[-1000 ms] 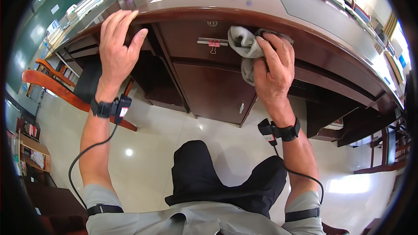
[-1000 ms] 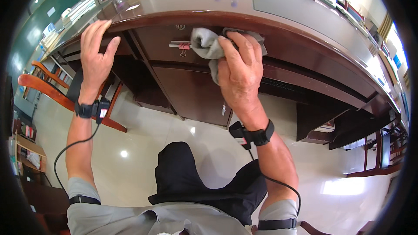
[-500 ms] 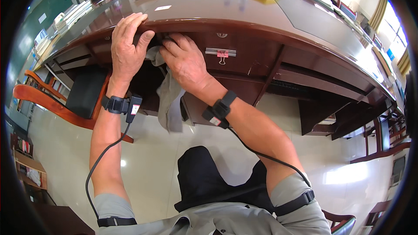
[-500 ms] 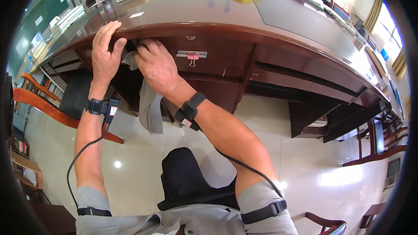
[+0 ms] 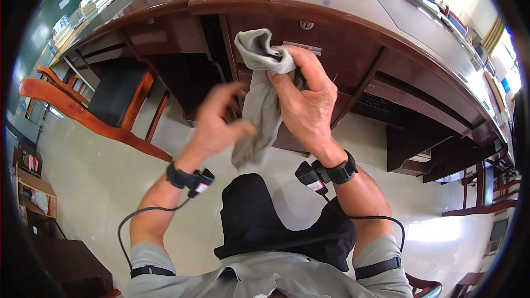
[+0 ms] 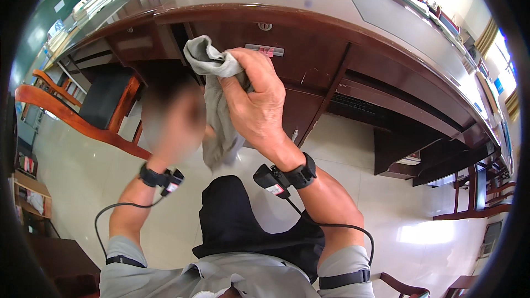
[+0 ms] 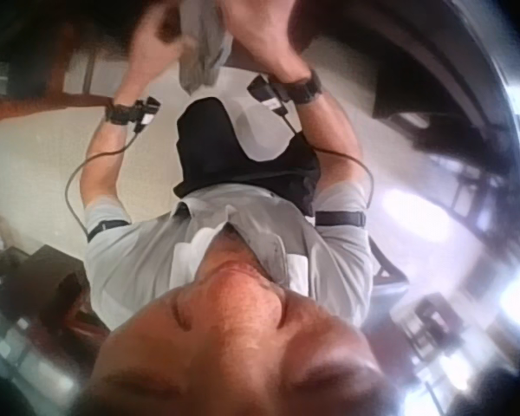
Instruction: The person wipes a desk, drawer, and a keyboard with a cloth, then removes a book from a shelf, wipes the shelf, and replaces the book.
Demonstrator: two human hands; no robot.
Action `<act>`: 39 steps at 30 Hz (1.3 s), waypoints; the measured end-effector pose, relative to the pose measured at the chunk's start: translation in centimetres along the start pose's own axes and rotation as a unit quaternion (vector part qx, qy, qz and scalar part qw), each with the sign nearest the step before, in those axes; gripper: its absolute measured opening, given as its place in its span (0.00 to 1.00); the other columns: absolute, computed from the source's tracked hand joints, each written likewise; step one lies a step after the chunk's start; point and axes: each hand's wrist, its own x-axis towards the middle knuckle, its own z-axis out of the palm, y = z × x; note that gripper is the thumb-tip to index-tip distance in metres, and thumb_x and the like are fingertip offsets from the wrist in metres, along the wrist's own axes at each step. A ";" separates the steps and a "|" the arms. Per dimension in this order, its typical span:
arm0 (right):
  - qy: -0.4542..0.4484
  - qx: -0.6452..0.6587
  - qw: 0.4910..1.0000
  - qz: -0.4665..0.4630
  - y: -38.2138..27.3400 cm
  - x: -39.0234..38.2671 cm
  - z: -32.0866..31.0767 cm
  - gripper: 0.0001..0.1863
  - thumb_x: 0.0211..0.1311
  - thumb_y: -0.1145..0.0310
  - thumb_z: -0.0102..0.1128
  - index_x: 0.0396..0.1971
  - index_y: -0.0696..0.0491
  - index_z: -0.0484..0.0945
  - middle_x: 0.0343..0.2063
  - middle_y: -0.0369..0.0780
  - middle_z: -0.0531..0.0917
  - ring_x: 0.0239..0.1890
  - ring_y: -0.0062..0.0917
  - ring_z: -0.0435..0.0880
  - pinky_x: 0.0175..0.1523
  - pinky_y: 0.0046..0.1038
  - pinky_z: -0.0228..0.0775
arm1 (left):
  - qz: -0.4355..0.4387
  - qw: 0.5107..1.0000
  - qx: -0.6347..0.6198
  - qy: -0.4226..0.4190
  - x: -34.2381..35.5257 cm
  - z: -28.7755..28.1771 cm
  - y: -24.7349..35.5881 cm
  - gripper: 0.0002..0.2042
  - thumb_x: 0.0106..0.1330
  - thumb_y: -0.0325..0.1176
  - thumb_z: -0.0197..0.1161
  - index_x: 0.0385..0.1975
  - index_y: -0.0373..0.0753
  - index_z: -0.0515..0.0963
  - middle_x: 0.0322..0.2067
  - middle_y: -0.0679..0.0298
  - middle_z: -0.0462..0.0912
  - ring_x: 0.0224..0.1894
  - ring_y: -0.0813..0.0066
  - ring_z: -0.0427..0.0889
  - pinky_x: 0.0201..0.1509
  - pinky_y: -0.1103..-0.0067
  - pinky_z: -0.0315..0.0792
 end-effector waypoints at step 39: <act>0.010 0.120 0.887 0.446 4.8 3.3 8.7 0.28 0.66 0.54 0.57 0.35 0.72 0.81 0.33 0.60 0.85 0.38 0.47 0.87 0.48 0.40 0.75 | 0.326 0.880 0.330 0.103 15.1 -5.2 3.4 0.20 0.73 0.45 0.61 0.56 0.37 0.79 0.55 0.53 0.82 0.59 0.53 0.77 0.66 0.65 0.69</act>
